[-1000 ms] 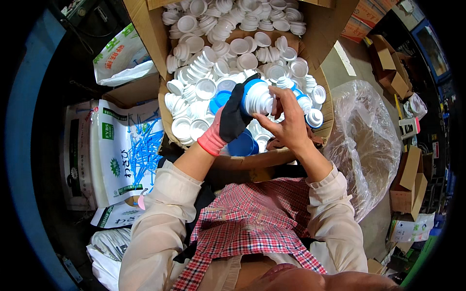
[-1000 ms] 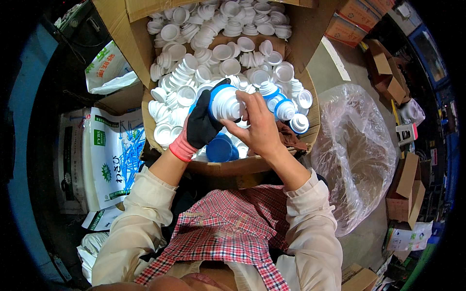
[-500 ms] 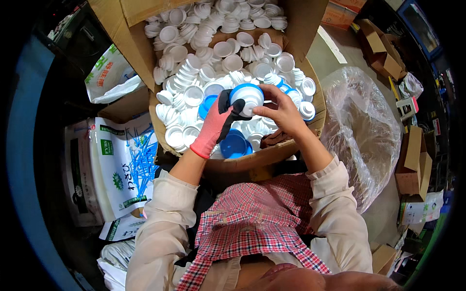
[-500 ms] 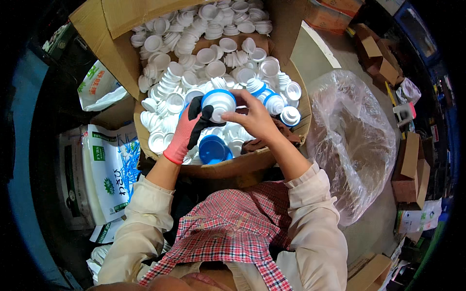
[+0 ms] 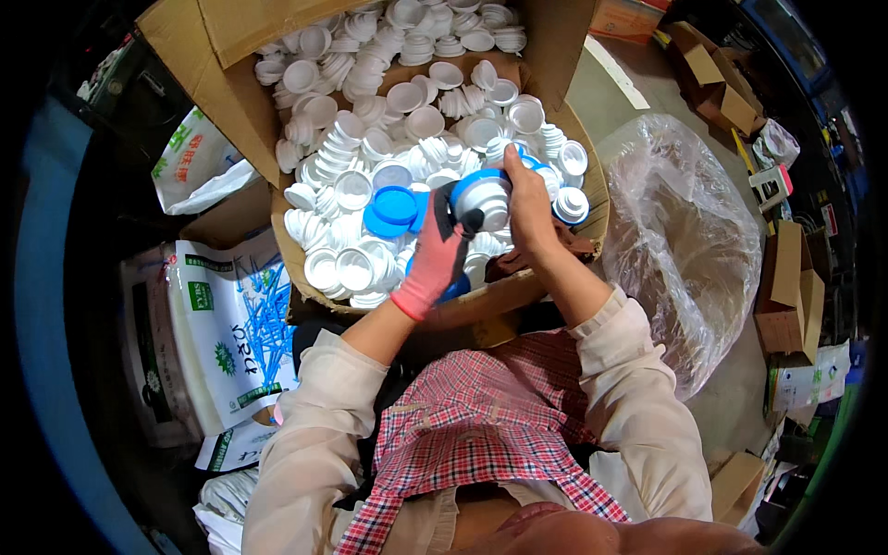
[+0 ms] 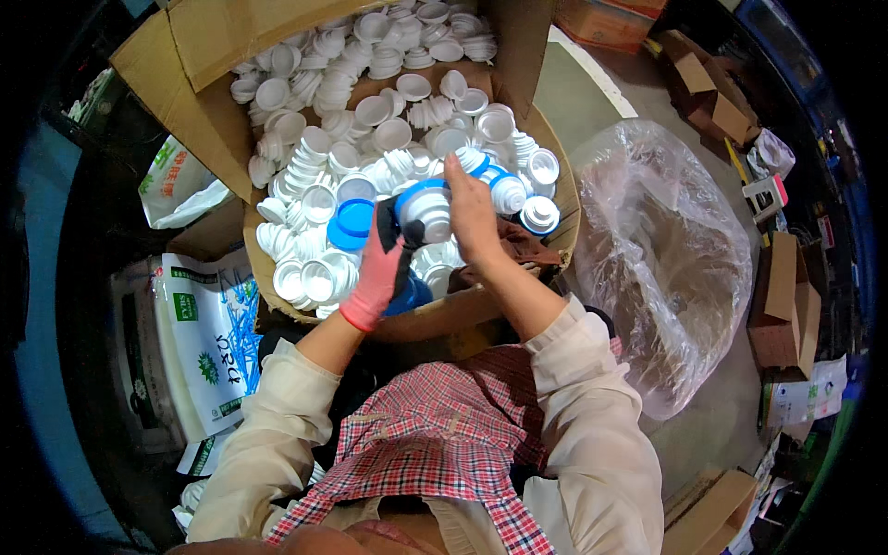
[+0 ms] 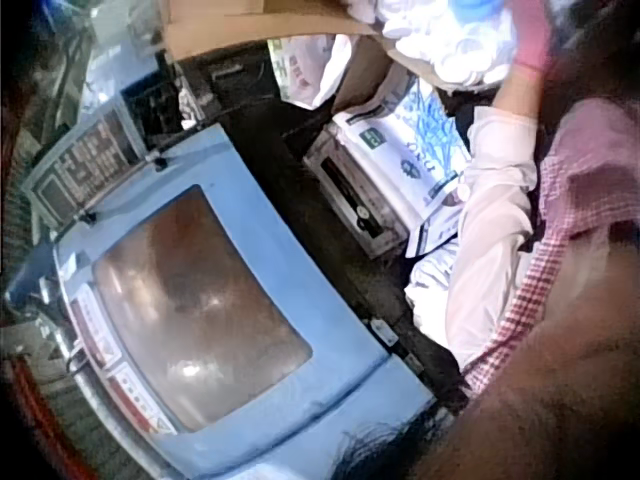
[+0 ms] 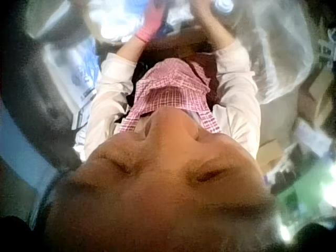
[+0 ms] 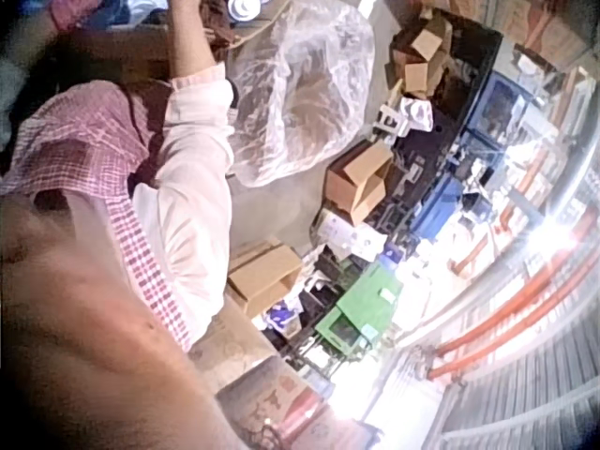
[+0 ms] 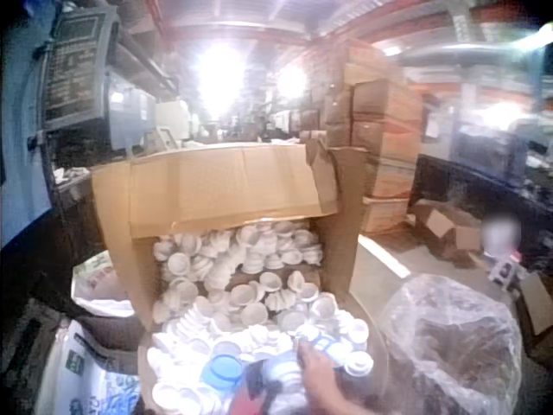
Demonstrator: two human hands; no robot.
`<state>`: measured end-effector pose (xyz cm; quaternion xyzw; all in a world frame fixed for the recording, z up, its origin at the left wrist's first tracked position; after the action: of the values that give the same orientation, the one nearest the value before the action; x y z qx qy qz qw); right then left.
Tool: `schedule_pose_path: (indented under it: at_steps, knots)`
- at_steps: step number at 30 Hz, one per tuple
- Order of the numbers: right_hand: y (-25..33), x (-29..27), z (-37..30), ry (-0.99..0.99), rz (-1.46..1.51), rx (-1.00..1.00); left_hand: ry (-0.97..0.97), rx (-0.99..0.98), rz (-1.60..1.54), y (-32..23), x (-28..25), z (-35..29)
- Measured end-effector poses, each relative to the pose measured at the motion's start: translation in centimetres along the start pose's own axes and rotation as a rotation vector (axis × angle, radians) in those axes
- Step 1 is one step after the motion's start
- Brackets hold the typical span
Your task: The person unpacks a plastic-wrapped bundle, then repeatedly picks white plastic bowls and blue lids from a cardboard box and screws the lids onto the bowls. The assembled containers are placed back into the same box.
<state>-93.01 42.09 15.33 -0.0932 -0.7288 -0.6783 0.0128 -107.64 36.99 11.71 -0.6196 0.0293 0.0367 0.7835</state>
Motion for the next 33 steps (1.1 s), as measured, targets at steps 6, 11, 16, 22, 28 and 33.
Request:
schedule_pose_path:
  at_steps: [6, 11, 16, 22, 28, 33]
  knots:
    - [-1.0, 0.0, 1.2, 0.003, -0.109, -0.16, -0.067, -0.032, 0.223, 1.4, 1.6, -1.6]
    - [-1.3, 1.4, 1.1, 0.285, 0.253, 0.055, 0.008, -0.201, -0.453, 2.5, 0.1, 2.3]
    - [-1.5, -2.1, 6.3, 0.108, -0.184, -0.059, -0.043, -0.181, 0.16, 10.2, -6.8, 5.5]
    - [-5.3, -11.4, 14.0, -0.257, -0.667, -0.29, 0.151, -0.123, 1.207, 4.2, -9.2, 6.3]
    - [-4.2, -8.9, 12.3, -0.332, -1.059, -0.625, 0.397, 0.026, 1.463, 5.0, -7.5, 5.2]
    - [-3.9, -4.7, 8.9, 0.215, -0.978, -0.572, 0.133, 0.059, 0.977, 4.3, -8.7, 5.8]
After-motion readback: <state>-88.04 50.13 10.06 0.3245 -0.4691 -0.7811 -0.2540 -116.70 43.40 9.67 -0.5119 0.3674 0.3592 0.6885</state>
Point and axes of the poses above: each hand's wrist, its own z-axis towards the middle knuckle, its own x-axis out of the palm, y = z × x, the point moved 3 cm from there along z, towards the middle knuckle, and after that the axes turned 5 degrees about z, right-handed, at the moved point
